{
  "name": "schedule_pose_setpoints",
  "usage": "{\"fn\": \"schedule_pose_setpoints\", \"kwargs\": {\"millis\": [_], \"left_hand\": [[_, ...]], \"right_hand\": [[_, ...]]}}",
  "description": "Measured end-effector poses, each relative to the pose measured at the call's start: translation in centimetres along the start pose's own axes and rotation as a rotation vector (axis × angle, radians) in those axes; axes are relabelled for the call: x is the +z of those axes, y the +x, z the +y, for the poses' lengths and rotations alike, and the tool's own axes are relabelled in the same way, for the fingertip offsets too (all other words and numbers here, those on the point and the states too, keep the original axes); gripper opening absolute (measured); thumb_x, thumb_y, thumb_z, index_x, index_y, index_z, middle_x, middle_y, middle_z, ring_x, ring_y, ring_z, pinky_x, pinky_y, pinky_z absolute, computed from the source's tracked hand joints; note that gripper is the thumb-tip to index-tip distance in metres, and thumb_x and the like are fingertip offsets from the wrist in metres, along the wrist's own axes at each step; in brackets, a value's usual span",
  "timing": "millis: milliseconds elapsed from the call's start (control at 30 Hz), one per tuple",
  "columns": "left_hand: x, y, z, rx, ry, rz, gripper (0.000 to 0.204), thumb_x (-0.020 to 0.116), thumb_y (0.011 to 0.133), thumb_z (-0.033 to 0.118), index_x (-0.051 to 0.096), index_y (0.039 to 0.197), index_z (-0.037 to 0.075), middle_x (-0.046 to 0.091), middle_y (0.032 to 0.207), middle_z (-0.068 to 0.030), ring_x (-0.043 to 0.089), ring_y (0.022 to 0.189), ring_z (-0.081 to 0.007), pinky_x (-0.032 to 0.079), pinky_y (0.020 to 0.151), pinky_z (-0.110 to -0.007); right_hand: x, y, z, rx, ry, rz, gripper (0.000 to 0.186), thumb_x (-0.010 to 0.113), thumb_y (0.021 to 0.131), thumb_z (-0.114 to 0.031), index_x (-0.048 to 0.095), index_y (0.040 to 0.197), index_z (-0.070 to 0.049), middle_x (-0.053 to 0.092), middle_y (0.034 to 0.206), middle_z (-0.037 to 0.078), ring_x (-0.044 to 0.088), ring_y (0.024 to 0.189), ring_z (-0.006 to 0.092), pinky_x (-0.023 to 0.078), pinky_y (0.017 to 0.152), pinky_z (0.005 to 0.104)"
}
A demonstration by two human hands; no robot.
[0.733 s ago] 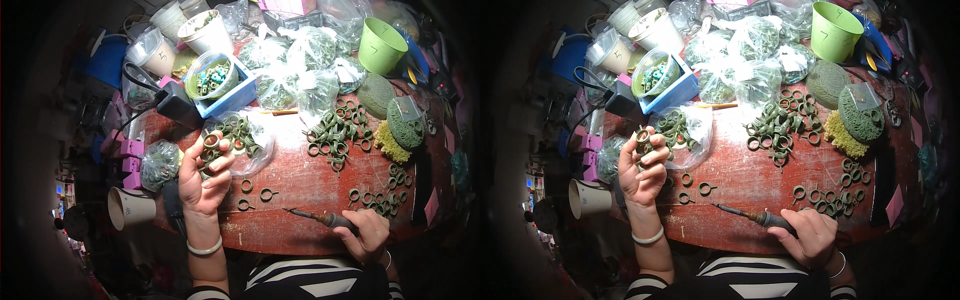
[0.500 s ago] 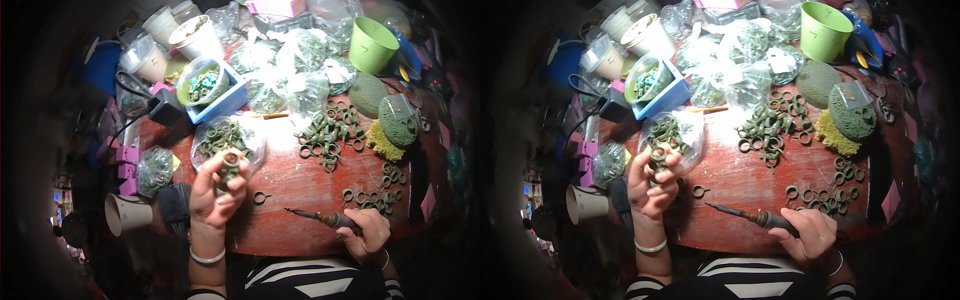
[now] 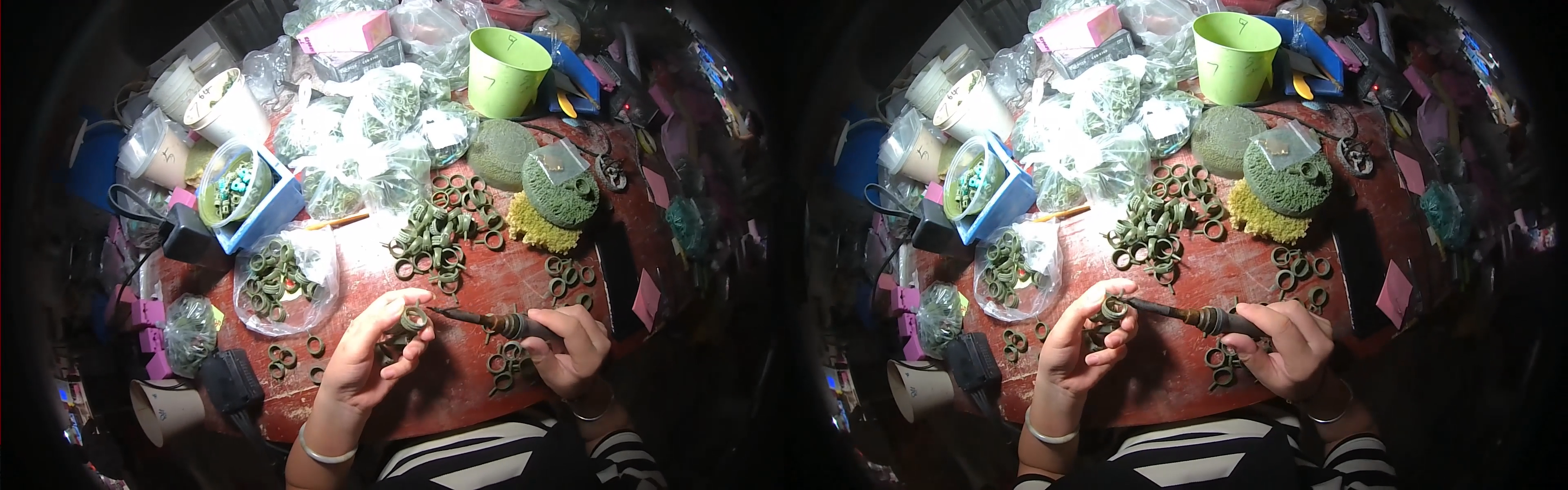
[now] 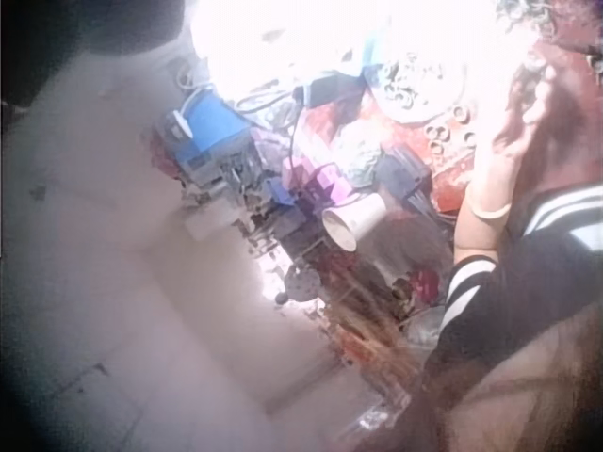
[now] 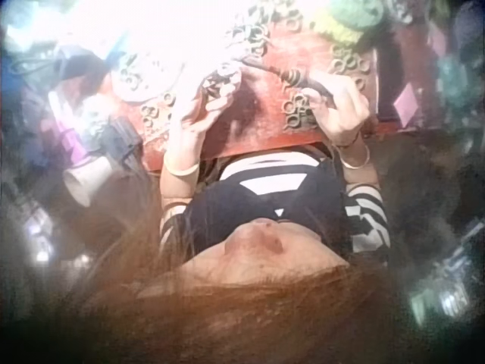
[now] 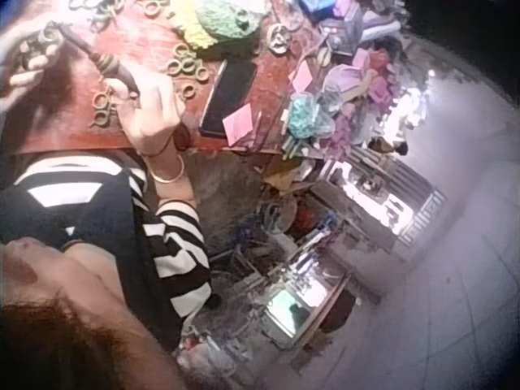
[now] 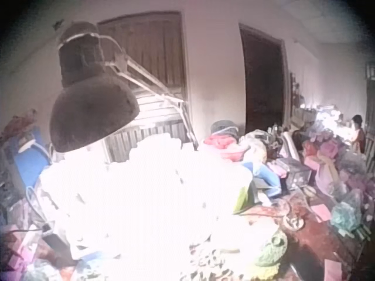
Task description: The person solders small metal attachments onto green rings using a handheld soldering iron. They pick up the rings one by one, apply the heated tip to the metal joint, and place them back on the workbench.
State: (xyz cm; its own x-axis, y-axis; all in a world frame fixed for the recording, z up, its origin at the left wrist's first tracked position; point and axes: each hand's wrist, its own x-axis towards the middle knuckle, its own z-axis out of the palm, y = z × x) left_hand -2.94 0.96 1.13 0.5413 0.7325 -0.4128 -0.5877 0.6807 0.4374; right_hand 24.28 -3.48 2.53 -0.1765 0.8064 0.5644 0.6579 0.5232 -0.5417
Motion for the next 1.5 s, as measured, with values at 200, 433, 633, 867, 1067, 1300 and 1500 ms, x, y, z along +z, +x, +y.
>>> {"fn": "schedule_pose_setpoints", "kwargs": {"millis": [200, 433, 633, 867, 1067, 1300, 1500], "left_hand": [[0.09, -0.04, -0.15, 0.027, 0.017, 0.001, 0.039, 0.049, 0.104, 0.02, 0.049, 0.136, -0.003, 0.059, 0.096, -0.0186, 0.052, 0.074, -0.0138, 0.038, 0.044, -0.015], [-0.19, -0.08, -0.2, 0.0, 0.026, -0.027, 0.039, 0.05, 0.103, 0.019, 0.049, 0.134, -0.004, 0.059, 0.096, -0.0195, 0.052, 0.073, -0.0142, 0.039, 0.044, -0.016], [-0.33, -0.13, -0.23, -0.011, 0.005, -0.031, 0.039, 0.05, 0.103, 0.019, 0.049, 0.134, -0.004, 0.059, 0.096, -0.0201, 0.052, 0.073, -0.0145, 0.039, 0.044, -0.016], [-0.3, -0.14, -0.2, -0.013, 0.015, -0.034, 0.039, 0.05, 0.103, 0.02, 0.049, 0.134, -0.004, 0.059, 0.096, -0.0206, 0.053, 0.073, -0.0144, 0.039, 0.044, -0.016], [-0.08, -0.16, -0.19, -0.013, 0.018, -0.026, 0.038, 0.05, 0.103, 0.02, 0.05, 0.134, -0.004, 0.06, 0.096, -0.0206, 0.053, 0.072, -0.014, 0.039, 0.044, -0.016], [-0.01, -0.17, -0.15, -0.003, 0.048, -0.024, 0.038, 0.051, 0.103, 0.02, 0.05, 0.133, -0.004, 0.06, 0.095, -0.0208, 0.053, 0.071, -0.0135, 0.039, 0.044, -0.016], [0.06, -0.13, -0.2, -0.003, 0.054, 0.001, 0.038, 0.051, 0.104, 0.021, 0.051, 0.132, -0.004, 0.06, 0.094, -0.0208, 0.053, 0.069, -0.0132, 0.039, 0.043, -0.016]], "right_hand": [[0.1, -0.06, 0.24, -0.012, -0.011, -0.036, 0.035, 0.083, 0.085, -0.024, 0.069, 0.104, 0.002, 0.064, 0.079, 0.011, 0.064, 0.061, 0.0212, 0.051, 0.051, 0.0298], [0.14, -0.18, 0.27, -0.025, -0.016, -0.039, 0.034, 0.083, 0.084, -0.023, 0.069, 0.103, 0.002, 0.064, 0.079, 0.011, 0.064, 0.06, 0.0219, 0.051, 0.051, 0.0305], [0.17, -0.29, 0.19, -0.015, -0.025, -0.057, 0.033, 0.084, 0.083, -0.022, 0.07, 0.102, 0.001, 0.064, 0.079, 0.011, 0.065, 0.06, 0.023, 0.052, 0.051, 0.0318], [0.3, -0.33, 0.2, -0.007, -0.018, -0.056, 0.033, 0.084, 0.084, -0.023, 0.07, 0.102, 0.001, 0.064, 0.079, 0.01, 0.065, 0.06, 0.0225, 0.052, 0.051, 0.0317], [0.27, -0.22, 0.2, -0.014, -0.026, -0.059, 0.033, 0.084, 0.084, -0.023, 0.069, 0.102, 0.001, 0.064, 0.079, 0.01, 0.065, 0.06, 0.022, 0.052, 0.05, 0.0311], [0.32, -0.25, 0.17, -0.012, -0.028, -0.056, 0.033, 0.084, 0.083, -0.023, 0.07, 0.101, 0.001, 0.064, 0.079, 0.01, 0.065, 0.06, 0.022, 0.052, 0.05, 0.0311], [0.26, -0.44, 0.25, -0.017, -0.024, -0.039, 0.034, 0.084, 0.083, -0.023, 0.07, 0.103, 0.0, 0.064, 0.079, 0.01, 0.065, 0.06, 0.022, 0.052, 0.051, 0.0309]]}}
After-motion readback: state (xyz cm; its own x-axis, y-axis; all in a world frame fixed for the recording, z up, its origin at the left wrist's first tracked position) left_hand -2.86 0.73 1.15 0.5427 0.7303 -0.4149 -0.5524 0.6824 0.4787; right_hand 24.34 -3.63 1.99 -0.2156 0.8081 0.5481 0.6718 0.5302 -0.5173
